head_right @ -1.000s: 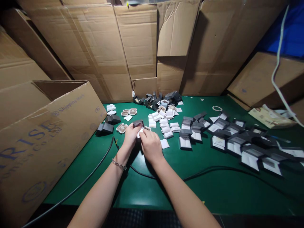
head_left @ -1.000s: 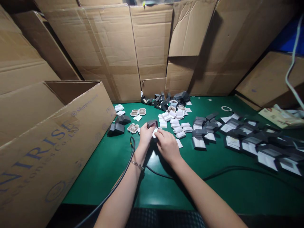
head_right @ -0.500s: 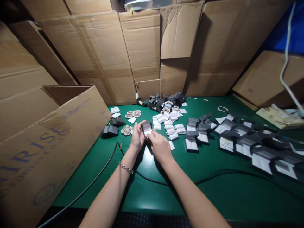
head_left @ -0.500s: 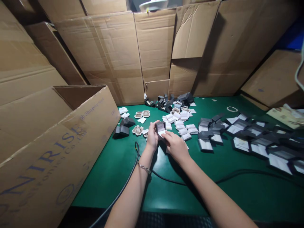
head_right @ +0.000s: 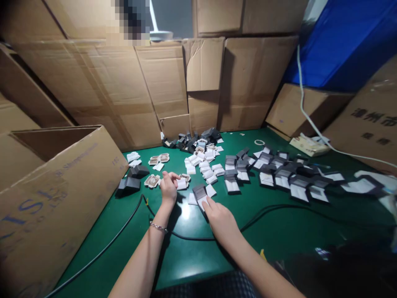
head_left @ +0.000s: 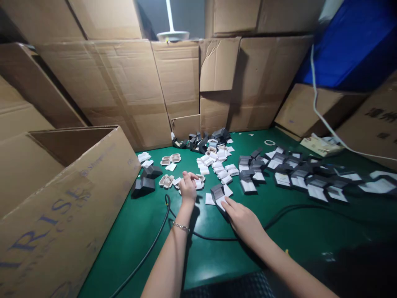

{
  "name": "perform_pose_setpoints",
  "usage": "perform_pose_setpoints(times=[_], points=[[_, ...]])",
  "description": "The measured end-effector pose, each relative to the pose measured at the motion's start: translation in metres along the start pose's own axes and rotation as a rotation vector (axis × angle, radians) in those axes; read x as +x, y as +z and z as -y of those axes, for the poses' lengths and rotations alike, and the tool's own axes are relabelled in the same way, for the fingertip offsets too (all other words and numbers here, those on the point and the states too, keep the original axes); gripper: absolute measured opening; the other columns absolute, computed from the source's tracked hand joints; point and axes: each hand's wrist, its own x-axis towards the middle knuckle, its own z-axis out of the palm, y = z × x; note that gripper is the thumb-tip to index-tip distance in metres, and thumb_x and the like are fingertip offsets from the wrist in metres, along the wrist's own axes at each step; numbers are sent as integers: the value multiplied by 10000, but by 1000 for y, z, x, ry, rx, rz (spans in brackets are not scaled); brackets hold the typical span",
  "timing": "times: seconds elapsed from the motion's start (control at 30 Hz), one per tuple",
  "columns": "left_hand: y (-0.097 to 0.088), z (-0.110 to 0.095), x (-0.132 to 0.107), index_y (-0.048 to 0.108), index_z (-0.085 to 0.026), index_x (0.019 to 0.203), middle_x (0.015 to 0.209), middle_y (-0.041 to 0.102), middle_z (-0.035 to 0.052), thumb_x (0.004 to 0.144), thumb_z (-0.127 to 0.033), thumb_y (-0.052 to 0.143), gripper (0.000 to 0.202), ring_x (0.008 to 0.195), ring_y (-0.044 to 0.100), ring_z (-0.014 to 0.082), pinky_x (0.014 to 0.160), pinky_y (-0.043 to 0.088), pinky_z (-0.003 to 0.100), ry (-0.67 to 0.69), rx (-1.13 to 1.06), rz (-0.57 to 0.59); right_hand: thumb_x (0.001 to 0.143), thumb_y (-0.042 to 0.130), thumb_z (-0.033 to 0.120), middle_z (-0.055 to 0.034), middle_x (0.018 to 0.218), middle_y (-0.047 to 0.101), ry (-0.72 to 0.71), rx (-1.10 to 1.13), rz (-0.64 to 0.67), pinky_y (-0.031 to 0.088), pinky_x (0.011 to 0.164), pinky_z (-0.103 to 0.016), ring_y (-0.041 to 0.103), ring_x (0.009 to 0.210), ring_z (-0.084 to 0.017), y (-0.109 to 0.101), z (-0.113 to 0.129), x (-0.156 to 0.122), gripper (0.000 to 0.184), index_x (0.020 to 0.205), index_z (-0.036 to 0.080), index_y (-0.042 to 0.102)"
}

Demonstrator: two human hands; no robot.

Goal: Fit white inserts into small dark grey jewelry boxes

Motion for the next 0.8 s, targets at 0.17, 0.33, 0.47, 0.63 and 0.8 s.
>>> perform_pose_setpoints(times=[0.17, 0.33, 0.47, 0.63, 0.8], points=[[0, -1, 1, 537, -211, 483, 378, 384, -3, 831, -711, 212, 691, 431, 413, 142, 516, 315, 286, -12, 41, -9, 711, 374, -42, -124, 1148, 671, 31, -78, 23, 572, 638, -271, 685, 768, -184, 0, -4, -28, 536, 1131, 158, 639], [1, -2, 3, 530, -219, 471, 354, 356, -8, 871, -641, 218, 660, 416, 408, 145, 517, 316, 291, -28, 54, -3, 730, 364, -41, -126, 1206, 640, 173, -126, 109, 573, 644, -282, 680, 793, -191, -6, -15, -51, 547, 1167, 172, 617], [1, -2, 2, 540, -219, 480, 350, 362, -10, 894, -577, 228, 629, 426, 428, 149, 549, 346, 290, -30, 41, 22, 797, 409, 15, -162, 1188, 632, 328, -210, 222, 546, 633, -286, 671, 802, -210, -8, -30, -53, 435, 1161, 135, 613], [2, -2, 2, 539, -215, 461, 394, 451, 6, 896, -509, 260, 594, 468, 471, 150, 588, 371, 287, -41, 81, 39, 901, 420, 203, -185, 1056, 654, 480, -283, 360, 498, 613, -327, 664, 754, -239, -20, -60, -42, 304, 1081, 106, 645], [4, -2, 0, 512, -210, 417, 468, 543, 28, 875, -443, 328, 546, 559, 537, 171, 654, 380, 291, 20, 274, 261, 903, 419, 247, -149, 994, 675, 613, -354, 401, 441, 627, -368, 647, 790, -279, -26, -108, -35, 296, 1023, 167, 677]])
